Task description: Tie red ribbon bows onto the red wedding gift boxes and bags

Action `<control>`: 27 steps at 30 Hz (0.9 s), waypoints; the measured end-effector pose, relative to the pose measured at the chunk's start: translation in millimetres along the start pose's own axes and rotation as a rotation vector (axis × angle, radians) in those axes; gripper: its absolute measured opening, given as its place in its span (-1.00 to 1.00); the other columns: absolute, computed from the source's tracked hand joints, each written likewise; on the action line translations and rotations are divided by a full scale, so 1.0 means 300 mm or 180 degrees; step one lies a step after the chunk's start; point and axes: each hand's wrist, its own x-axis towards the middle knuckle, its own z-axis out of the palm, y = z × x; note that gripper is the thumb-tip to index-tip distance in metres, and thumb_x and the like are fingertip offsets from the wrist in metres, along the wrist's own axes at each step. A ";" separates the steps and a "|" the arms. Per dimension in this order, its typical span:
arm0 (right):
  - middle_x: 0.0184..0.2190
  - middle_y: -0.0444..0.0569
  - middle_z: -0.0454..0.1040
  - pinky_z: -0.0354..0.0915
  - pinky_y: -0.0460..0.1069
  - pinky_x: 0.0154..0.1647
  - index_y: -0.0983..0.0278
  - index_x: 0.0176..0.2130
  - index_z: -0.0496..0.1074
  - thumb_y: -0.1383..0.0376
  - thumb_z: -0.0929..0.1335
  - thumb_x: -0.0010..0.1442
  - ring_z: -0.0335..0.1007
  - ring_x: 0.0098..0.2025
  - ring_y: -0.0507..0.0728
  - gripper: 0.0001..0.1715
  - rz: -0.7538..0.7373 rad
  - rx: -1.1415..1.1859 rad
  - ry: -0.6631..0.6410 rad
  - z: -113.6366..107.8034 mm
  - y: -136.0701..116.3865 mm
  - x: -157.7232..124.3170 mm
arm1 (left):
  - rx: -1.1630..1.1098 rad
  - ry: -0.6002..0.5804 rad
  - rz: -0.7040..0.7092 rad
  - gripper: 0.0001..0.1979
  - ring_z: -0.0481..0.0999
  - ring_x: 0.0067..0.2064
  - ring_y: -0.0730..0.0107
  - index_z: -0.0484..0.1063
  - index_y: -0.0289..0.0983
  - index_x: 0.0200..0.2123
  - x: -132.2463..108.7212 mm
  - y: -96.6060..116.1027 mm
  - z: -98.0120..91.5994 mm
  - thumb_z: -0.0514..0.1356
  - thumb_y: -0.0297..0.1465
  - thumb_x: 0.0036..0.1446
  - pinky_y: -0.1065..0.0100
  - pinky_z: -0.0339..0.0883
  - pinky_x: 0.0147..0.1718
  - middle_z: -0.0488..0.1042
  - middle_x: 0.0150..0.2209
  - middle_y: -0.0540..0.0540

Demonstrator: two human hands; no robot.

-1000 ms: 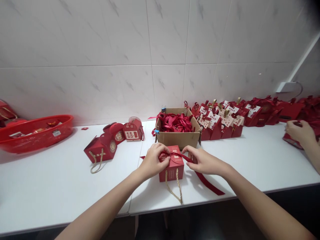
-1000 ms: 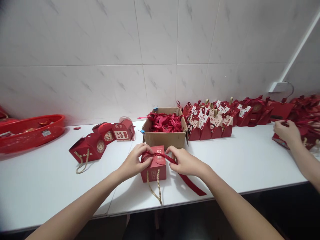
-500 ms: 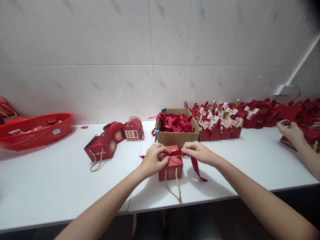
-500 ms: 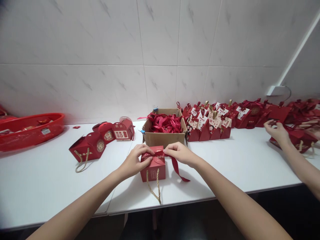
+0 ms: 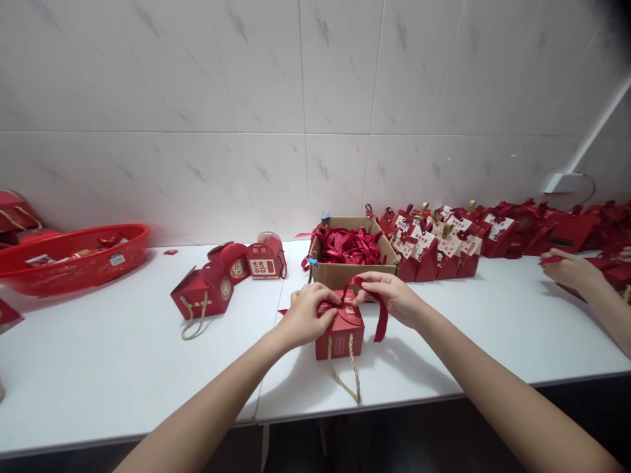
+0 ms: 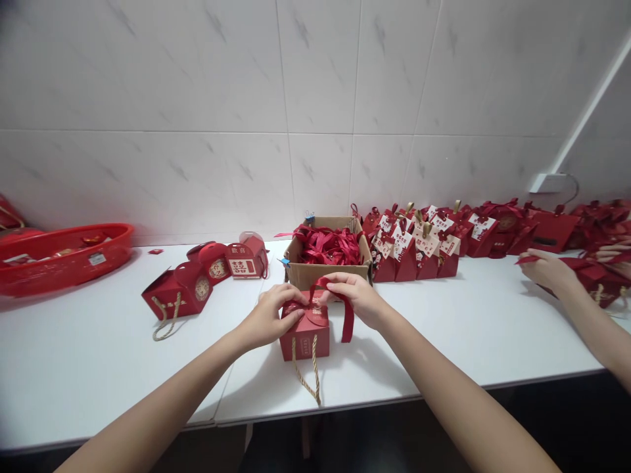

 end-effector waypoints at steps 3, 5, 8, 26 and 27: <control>-0.47 -0.04 0.56 0.33 0.08 -0.14 0.28 -0.25 0.36 0.12 0.41 0.07 0.49 -0.39 0.10 -0.68 -0.0027 0.0013 -0.0114 0.018 0.008 0.010 | -0.0247 0.0244 -0.0172 -0.90 0.47 -0.18 0.20 0.41 -0.25 -0.31 0.024 0.021 0.000 0.17 -0.40 0.05 0.21 0.32 -0.19 0.50 -0.25 -0.12; -0.47 -0.05 0.56 0.34 0.07 -0.18 0.27 -0.30 0.35 0.10 0.40 0.09 0.48 -0.42 0.09 -0.69 -0.0056 -0.0018 -0.0086 0.027 0.017 0.018 | -0.0527 0.0426 -0.0228 -0.88 0.50 -0.20 0.23 0.39 -0.26 -0.31 0.043 0.034 0.007 0.18 -0.38 0.04 0.24 0.35 -0.21 0.52 -0.27 -0.10; -0.46 -0.06 0.54 0.34 0.04 -0.23 0.31 -0.37 0.42 0.08 0.41 0.07 0.45 -0.41 0.07 -0.67 -0.0083 -0.0131 0.0058 0.033 0.026 0.025 | -0.0846 0.0557 -0.0244 -0.88 0.52 -0.29 0.32 0.42 -0.25 -0.32 0.071 0.041 0.024 0.16 -0.47 0.00 0.32 0.37 -0.25 0.54 -0.35 -0.04; -0.37 -0.04 0.47 0.29 0.01 -0.22 0.33 -0.38 0.48 0.19 0.40 0.00 0.37 -0.30 0.10 -0.77 -0.0478 -0.0855 0.0524 0.091 0.090 0.038 | -0.1721 0.0387 -0.0547 -0.89 0.47 -0.38 0.42 0.43 -0.32 -0.43 0.125 0.054 0.015 0.12 -0.51 -0.08 0.43 0.36 -0.41 0.48 -0.42 -0.04; -0.37 -0.05 0.47 0.28 0.00 -0.22 0.33 -0.36 0.47 0.19 0.40 0.00 0.36 -0.31 0.09 -0.76 -0.0490 -0.0849 0.0584 0.095 0.094 0.040 | -0.1752 0.0300 -0.0547 -0.88 0.47 -0.37 0.41 0.43 -0.32 -0.41 0.123 0.050 0.005 0.12 -0.51 -0.09 0.42 0.36 -0.41 0.49 -0.40 -0.05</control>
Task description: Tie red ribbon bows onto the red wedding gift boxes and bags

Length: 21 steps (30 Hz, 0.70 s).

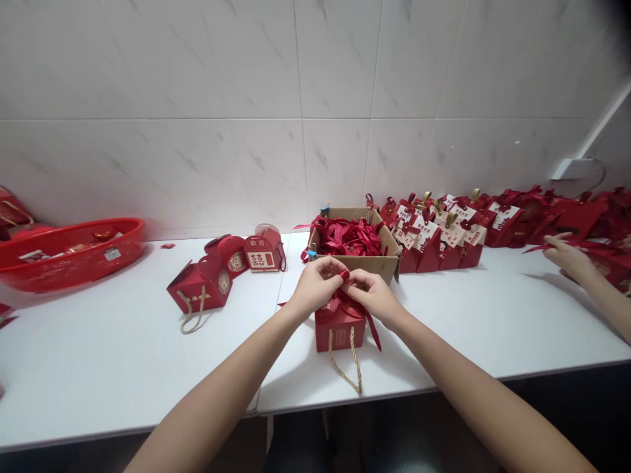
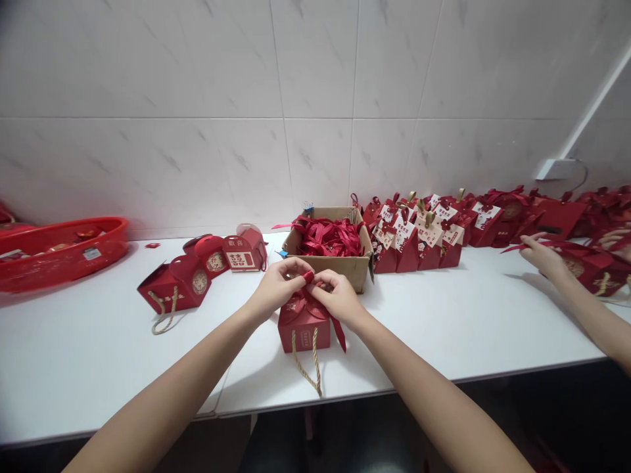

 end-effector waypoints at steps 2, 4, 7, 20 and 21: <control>-0.37 -0.04 0.47 0.28 0.00 -0.25 0.33 -0.32 0.46 0.19 0.38 0.01 0.36 -0.34 0.08 -0.74 0.0023 0.0020 0.0034 0.005 0.004 -0.001 | -0.0001 -0.0103 -0.0032 -0.82 0.49 -0.33 0.37 0.44 -0.31 -0.36 -0.005 0.002 -0.027 0.13 -0.51 -0.12 0.38 0.38 -0.37 0.50 -0.35 -0.06; -0.39 -0.04 0.48 0.28 -0.02 -0.29 0.33 -0.32 0.46 0.18 0.37 0.03 0.37 -0.37 0.07 -0.74 0.0046 0.0044 0.0030 0.008 0.005 -0.003 | 0.0051 -0.0092 -0.0045 -0.79 0.49 -0.25 0.33 0.44 -0.30 -0.33 -0.015 0.003 -0.051 0.15 -0.51 -0.13 0.33 0.39 -0.28 0.50 -0.30 -0.07; -0.42 -0.06 0.47 0.27 -0.04 -0.33 0.33 -0.35 0.45 0.18 0.37 0.02 0.36 -0.39 0.06 -0.75 0.0033 0.0064 0.0063 0.013 0.006 -0.004 | 0.0286 -0.0047 0.0012 -0.78 0.48 -0.18 0.28 0.45 -0.28 -0.29 -0.032 0.007 -0.064 0.24 -0.41 -0.11 0.30 0.37 -0.21 0.50 -0.26 -0.08; -0.38 0.01 0.55 0.31 0.03 -0.25 0.33 -0.32 0.53 0.08 0.42 -0.02 0.42 -0.34 0.12 -0.63 -0.0020 0.0431 0.0209 0.027 0.037 -0.013 | 0.0959 0.0366 0.0402 -0.86 0.51 -0.35 0.34 0.50 -0.28 -0.47 -0.003 0.030 -0.016 0.22 -0.32 0.01 0.38 0.35 -0.34 0.57 -0.43 -0.06; -0.38 0.00 0.55 0.31 0.02 -0.26 0.32 -0.32 0.52 0.07 0.42 -0.02 0.41 -0.35 0.11 -0.62 -0.0023 0.0455 0.0221 0.028 0.037 -0.011 | 0.0970 0.0376 0.0411 -0.85 0.50 -0.35 0.34 0.50 -0.27 -0.47 -0.003 0.030 -0.016 0.22 -0.31 0.01 0.38 0.35 -0.34 0.56 -0.43 -0.06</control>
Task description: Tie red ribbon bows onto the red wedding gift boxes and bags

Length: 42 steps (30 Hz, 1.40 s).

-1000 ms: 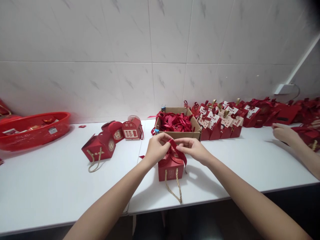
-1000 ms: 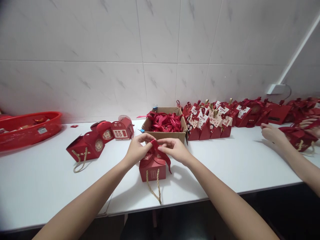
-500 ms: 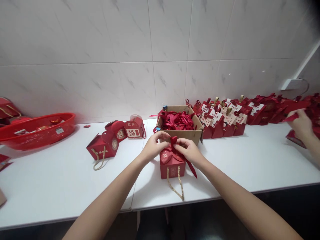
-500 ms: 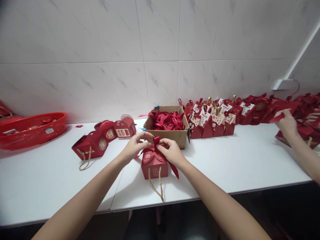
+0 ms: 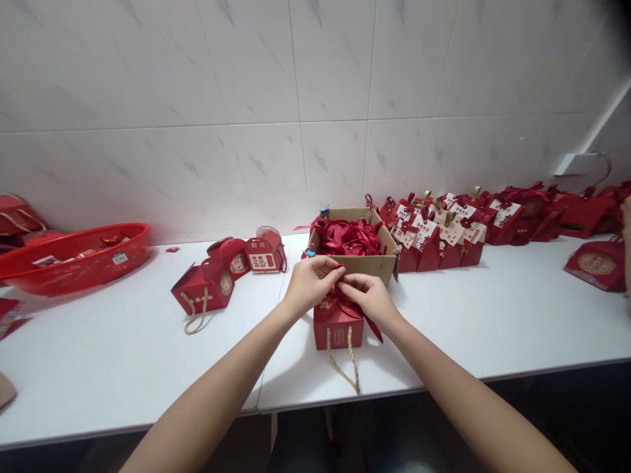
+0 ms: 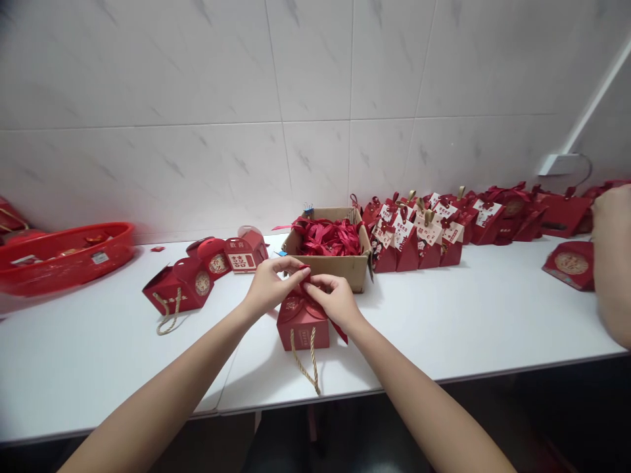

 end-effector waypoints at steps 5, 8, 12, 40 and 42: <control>-0.45 -0.08 0.48 0.28 -0.04 -0.35 0.31 -0.38 0.44 0.01 0.42 -0.04 0.35 -0.42 0.05 -0.59 0.0031 0.0019 -0.0100 -0.009 -0.009 0.015 | -0.0112 -0.0087 -0.0169 -0.69 0.50 -0.29 0.32 0.46 -0.27 -0.39 -0.009 -0.040 -0.012 0.10 -0.16 0.15 0.37 0.34 -0.30 0.54 -0.35 -0.08; -0.44 -0.09 0.46 0.27 -0.05 -0.35 0.31 -0.36 0.42 0.02 0.42 -0.02 0.33 -0.41 0.03 -0.60 0.0089 -0.0018 -0.0289 -0.026 -0.026 0.022 | -0.0081 -0.0242 -0.0360 -0.65 0.47 -0.28 0.29 0.41 -0.27 -0.35 -0.029 -0.096 -0.029 0.08 -0.09 0.13 0.34 0.34 -0.33 0.50 -0.32 -0.10; -0.46 -0.13 0.42 0.24 -0.06 -0.36 0.31 -0.33 0.40 0.04 0.40 0.03 0.30 -0.44 0.01 -0.62 0.0173 -0.0079 -0.0503 -0.042 -0.046 0.026 | 0.0136 -0.0515 -0.0773 -0.60 0.42 -0.40 0.34 0.31 -0.27 -0.35 -0.064 -0.159 -0.042 0.20 -0.04 -0.02 0.36 0.27 -0.45 0.44 -0.36 -0.06; -0.46 -0.01 0.54 0.14 -0.04 -0.46 0.27 -0.43 0.54 0.35 0.33 0.00 0.34 -0.46 0.11 -0.84 -0.0053 -0.1500 -0.0093 0.003 -0.074 0.001 | 0.1017 -0.1281 0.0865 -0.79 0.32 -0.49 0.44 0.51 -0.22 -0.48 -0.005 -0.050 -0.215 0.20 -0.24 0.09 0.41 0.15 -0.47 0.42 -0.53 -0.01; -0.51 -0.06 0.52 0.12 -0.05 -0.48 0.25 -0.46 0.54 0.35 0.32 0.00 0.30 -0.49 0.08 -0.82 -0.0125 -0.1558 -0.0256 -0.001 -0.088 -0.004 | 0.0898 -0.1239 0.1107 -0.84 0.43 -0.37 0.38 0.56 -0.18 -0.35 0.020 -0.009 -0.210 0.18 -0.29 0.12 0.37 0.26 -0.36 0.51 -0.38 -0.07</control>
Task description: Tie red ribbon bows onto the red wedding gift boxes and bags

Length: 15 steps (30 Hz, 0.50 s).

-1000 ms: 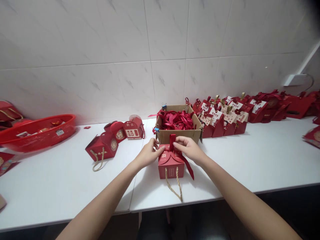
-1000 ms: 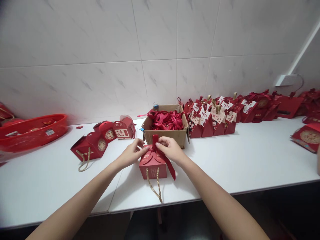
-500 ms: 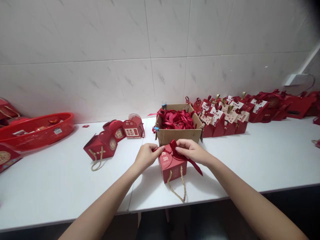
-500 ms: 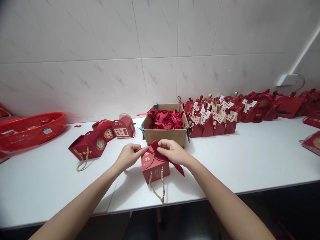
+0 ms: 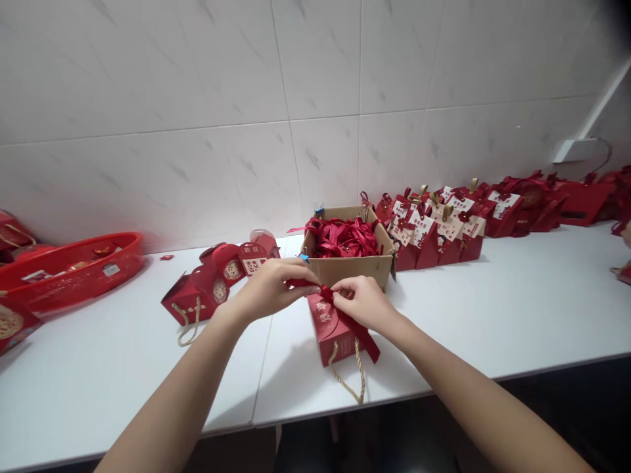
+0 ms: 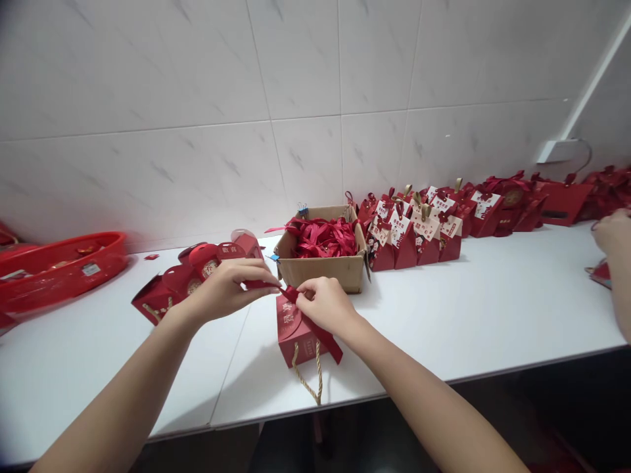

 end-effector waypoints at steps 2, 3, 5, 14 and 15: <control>-0.59 -0.12 0.46 0.07 -0.07 -0.52 0.26 -0.52 0.51 0.33 0.30 0.01 0.22 -0.55 0.04 -0.81 -0.0063 0.0001 -0.0216 -0.011 -0.003 -0.005 | -0.0070 0.0161 0.0121 -0.84 0.46 -0.29 0.33 0.56 -0.19 -0.34 0.044 0.019 0.020 0.19 -0.30 0.11 0.34 0.30 -0.30 0.51 -0.31 -0.11; -0.63 -0.14 0.40 0.03 -0.07 -0.55 0.27 -0.55 0.48 0.31 0.30 0.02 0.18 -0.57 0.02 -0.80 -0.0068 0.0013 -0.0308 -0.014 -0.001 -0.007 | -0.0090 0.0238 0.0143 -0.85 0.47 -0.27 0.32 0.56 -0.20 -0.35 0.066 0.023 0.041 0.19 -0.31 0.11 0.33 0.31 -0.28 0.51 -0.30 -0.11; -0.69 -0.17 0.28 -0.03 -0.08 -0.59 0.28 -0.62 0.39 0.26 0.31 0.05 0.07 -0.61 -0.01 -0.73 -0.0053 0.0029 -0.0337 -0.015 0.008 -0.009 | -0.0052 0.0336 0.0108 -0.87 0.46 -0.25 0.30 0.54 -0.21 -0.37 0.100 0.021 0.096 0.18 -0.37 0.11 0.29 0.31 -0.25 0.50 -0.31 -0.11; -0.62 -0.14 0.32 0.03 -0.08 -0.55 0.30 -0.58 0.37 0.13 0.28 0.16 0.11 -0.56 0.00 -0.60 -0.0120 0.0141 -0.0201 0.003 0.037 -0.013 | 0.0392 0.1289 -0.0847 -0.76 0.31 -0.24 0.23 0.30 -0.23 -0.41 -0.004 -0.006 0.223 0.16 -0.18 0.11 0.17 0.13 -0.15 0.39 -0.38 -0.07; -0.62 -0.14 0.31 0.03 -0.08 -0.54 0.31 -0.58 0.37 0.12 0.29 0.16 0.12 -0.55 0.00 -0.60 -0.0140 0.0170 -0.0213 0.001 0.038 -0.013 | 0.0158 0.1063 -0.0839 -0.75 0.31 -0.24 0.24 0.31 -0.23 -0.40 -0.019 -0.015 0.227 0.17 -0.16 0.10 0.19 0.14 -0.14 0.40 -0.37 -0.06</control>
